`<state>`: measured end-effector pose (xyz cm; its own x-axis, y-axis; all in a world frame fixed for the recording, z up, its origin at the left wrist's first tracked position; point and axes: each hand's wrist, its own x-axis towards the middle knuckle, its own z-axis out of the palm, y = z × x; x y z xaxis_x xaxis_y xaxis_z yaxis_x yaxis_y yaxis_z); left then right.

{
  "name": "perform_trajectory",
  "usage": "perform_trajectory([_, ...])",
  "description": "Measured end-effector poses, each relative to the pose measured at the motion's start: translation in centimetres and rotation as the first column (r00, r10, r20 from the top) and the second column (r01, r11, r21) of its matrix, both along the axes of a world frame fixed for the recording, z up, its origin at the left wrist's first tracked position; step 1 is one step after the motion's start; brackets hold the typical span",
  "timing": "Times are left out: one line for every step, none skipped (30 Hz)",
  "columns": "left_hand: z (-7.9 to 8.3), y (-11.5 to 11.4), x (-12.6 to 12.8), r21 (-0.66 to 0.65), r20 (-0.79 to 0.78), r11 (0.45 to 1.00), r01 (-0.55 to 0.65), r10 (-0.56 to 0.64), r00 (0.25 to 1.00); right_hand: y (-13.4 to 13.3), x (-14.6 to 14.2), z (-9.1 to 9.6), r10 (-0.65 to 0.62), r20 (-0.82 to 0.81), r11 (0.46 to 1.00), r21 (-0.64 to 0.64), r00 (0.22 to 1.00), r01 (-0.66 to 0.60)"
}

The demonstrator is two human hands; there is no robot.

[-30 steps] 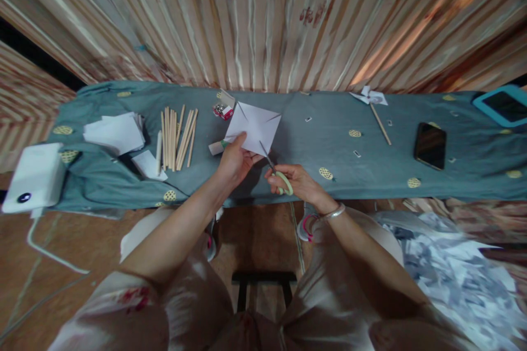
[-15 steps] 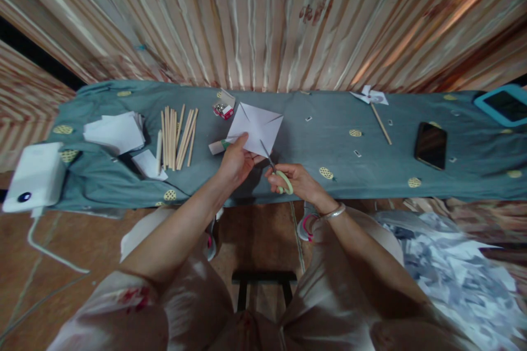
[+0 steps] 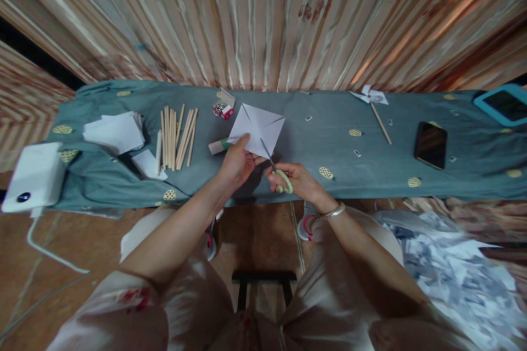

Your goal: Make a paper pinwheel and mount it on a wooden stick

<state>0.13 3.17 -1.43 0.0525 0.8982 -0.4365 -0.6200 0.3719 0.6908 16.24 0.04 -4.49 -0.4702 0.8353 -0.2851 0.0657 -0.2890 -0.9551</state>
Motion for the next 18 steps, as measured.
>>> perform_trajectory([0.03, -0.01, 0.02, 0.001, 0.002, 1.0, -0.003, 0.003, 1.0, 0.0, -0.01, -0.01, -0.002, 0.001, 1.0, -0.003, 1.0, 0.002])
perform_trajectory([0.06, -0.01, 0.02, 0.002, 0.005, 1.0, -0.006, 0.006, 1.0, 0.01, -0.03, -0.03, -0.004, 0.003, 1.0, -0.004, 1.0, 0.004])
perform_trajectory([0.1, -0.01, 0.03, 0.002, 0.008, 1.0, -0.011, 0.011, 1.0, 0.03, -0.04, -0.07, -0.007, 0.004, 1.0, -0.004, 1.0, 0.007])
perform_trajectory([0.15, -0.01, 0.02, 0.002, 0.01, 1.0, -0.013, 0.013, 1.0, 0.05, -0.04, -0.1, -0.01, 0.005, 1.0, -0.004, 1.0, 0.01])
perform_trajectory([0.19, 0.0, 0.01, -0.002, 0.011, 1.0, -0.013, 0.013, 1.0, 0.07, -0.05, -0.14, -0.013, 0.006, 1.0, -0.004, 1.0, 0.013])
perform_trajectory([0.21, 0.0, 0.0, -0.005, 0.011, 1.0, -0.011, 0.011, 1.0, 0.09, -0.06, -0.16, -0.015, 0.008, 1.0, -0.004, 1.0, 0.015])
perform_trajectory([0.23, -0.01, -0.01, -0.006, 0.011, 1.0, -0.011, 0.011, 1.0, 0.1, -0.07, -0.18, -0.018, 0.01, 1.0, -0.003, 1.0, 0.018])
perform_trajectory([0.23, -0.02, -0.01, -0.006, 0.009, 1.0, -0.01, 0.01, 1.0, 0.12, -0.07, -0.19, -0.019, 0.011, 1.0, -0.002, 1.0, 0.019])
perform_trajectory([0.21, -0.03, -0.01, -0.006, 0.007, 1.0, -0.01, 0.01, 1.0, 0.12, -0.07, -0.19, -0.021, 0.012, 1.0, -0.003, 1.0, 0.021])
perform_trajectory([0.17, -0.05, 0.0, -0.004, 0.006, 1.0, -0.008, 0.008, 1.0, 0.13, -0.07, -0.2, -0.023, 0.012, 1.0, -0.005, 1.0, 0.023])
perform_trajectory([0.11, -0.08, 0.01, -0.002, 0.005, 1.0, -0.005, 0.005, 1.0, 0.13, -0.07, -0.21, -0.026, 0.01, 1.0, -0.007, 1.0, 0.026])
perform_trajectory([0.05, -0.1, 0.03, -0.001, 0.004, 1.0, -0.002, 0.002, 1.0, 0.14, -0.06, -0.23, -0.03, 0.007, 1.0, -0.008, 1.0, 0.03])
perform_trajectory([-0.02, -0.12, 0.06, -0.001, 0.003, 1.0, 0.002, -0.002, 1.0, 0.15, -0.04, -0.24, -0.031, 0.002, 0.999, -0.008, 1.0, 0.031])
perform_trajectory([-0.08, -0.14, 0.09, -0.001, 0.002, 1.0, 0.007, -0.007, 1.0, 0.16, -0.03, -0.26, -0.029, -0.002, 1.0, -0.005, 1.0, 0.029])
perform_trajectory([-0.14, -0.15, 0.12, 0.002, 0.002, 1.0, 0.012, -0.012, 1.0, 0.18, -0.01, -0.28, -0.025, -0.006, 1.0, -0.001, 1.0, 0.025])
perform_trajectory([-0.18, -0.16, 0.14, 0.007, 0.002, 1.0, 0.014, -0.014, 1.0, 0.2, 0.0, -0.29, -0.021, -0.009, 1.0, 0.004, 1.0, 0.021])
perform_trajectory([-0.21, -0.16, 0.16, 0.012, 0.002, 1.0, 0.012, -0.012, 1.0, 0.22, 0.01, -0.28, -0.016, -0.01, 1.0, 0.008, 1.0, 0.016])
perform_trajectory([-0.23, -0.16, 0.17, 0.016, 0.002, 1.0, 0.008, -0.008, 1.0, 0.24, 0.0, -0.27, -0.012, -0.01, 1.0, 0.007, 1.0, 0.012])
